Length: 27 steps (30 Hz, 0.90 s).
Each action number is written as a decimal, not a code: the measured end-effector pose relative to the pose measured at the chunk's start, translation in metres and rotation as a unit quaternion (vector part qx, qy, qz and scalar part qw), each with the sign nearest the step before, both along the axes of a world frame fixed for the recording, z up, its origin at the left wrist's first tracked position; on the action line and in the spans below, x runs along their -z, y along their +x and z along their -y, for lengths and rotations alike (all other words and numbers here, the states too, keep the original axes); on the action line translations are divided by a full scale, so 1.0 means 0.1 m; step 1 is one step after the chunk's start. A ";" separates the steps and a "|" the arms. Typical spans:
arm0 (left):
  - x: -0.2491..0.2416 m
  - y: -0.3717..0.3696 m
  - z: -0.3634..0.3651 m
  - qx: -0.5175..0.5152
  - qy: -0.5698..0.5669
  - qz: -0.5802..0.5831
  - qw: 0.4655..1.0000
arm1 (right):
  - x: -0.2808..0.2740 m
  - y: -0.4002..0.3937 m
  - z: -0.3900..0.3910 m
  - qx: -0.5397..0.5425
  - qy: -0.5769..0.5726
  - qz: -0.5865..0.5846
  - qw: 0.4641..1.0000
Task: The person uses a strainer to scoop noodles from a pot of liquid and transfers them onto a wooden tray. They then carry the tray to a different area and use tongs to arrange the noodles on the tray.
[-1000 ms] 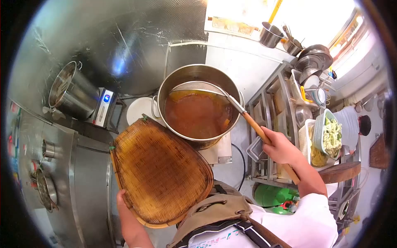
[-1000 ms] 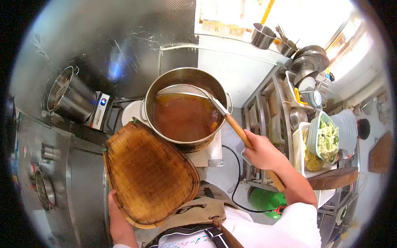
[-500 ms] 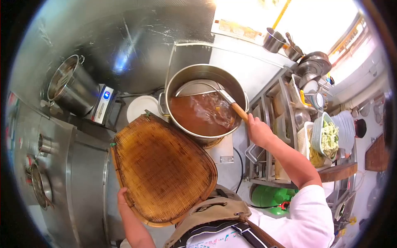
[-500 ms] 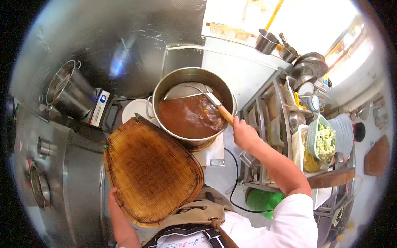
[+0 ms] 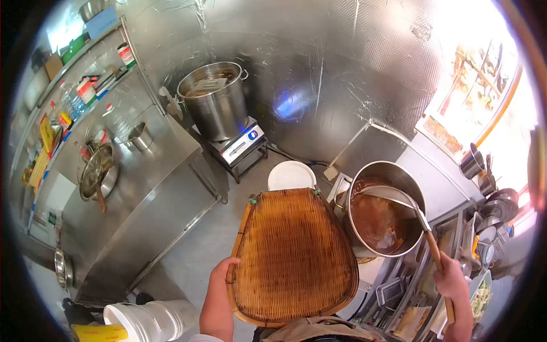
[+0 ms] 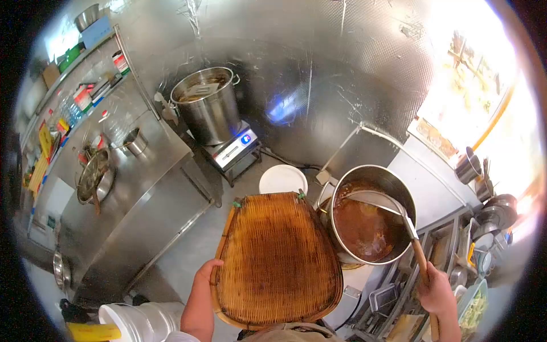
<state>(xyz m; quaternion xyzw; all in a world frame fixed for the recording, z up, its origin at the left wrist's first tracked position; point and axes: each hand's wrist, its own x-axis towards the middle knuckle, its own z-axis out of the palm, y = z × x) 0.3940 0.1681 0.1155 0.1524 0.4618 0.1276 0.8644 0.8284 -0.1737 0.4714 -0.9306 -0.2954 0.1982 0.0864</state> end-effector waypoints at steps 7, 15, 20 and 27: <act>0.42 -0.11 -0.14 0.034 0.062 -0.193 0.979 | 0.69 0.17 0.08 -0.057 0.168 0.134 0.975; 0.35 0.01 -0.20 0.010 0.055 -0.008 0.998 | 1.63 0.40 0.07 -0.099 -0.068 0.155 0.981; 0.25 0.07 -0.12 -0.025 0.050 -0.016 0.998 | 0.98 0.31 0.12 -0.151 -0.102 0.118 0.976; 0.16 0.10 -0.09 -0.011 0.051 -0.015 0.999 | 0.39 0.49 0.09 -0.118 -0.062 0.165 0.977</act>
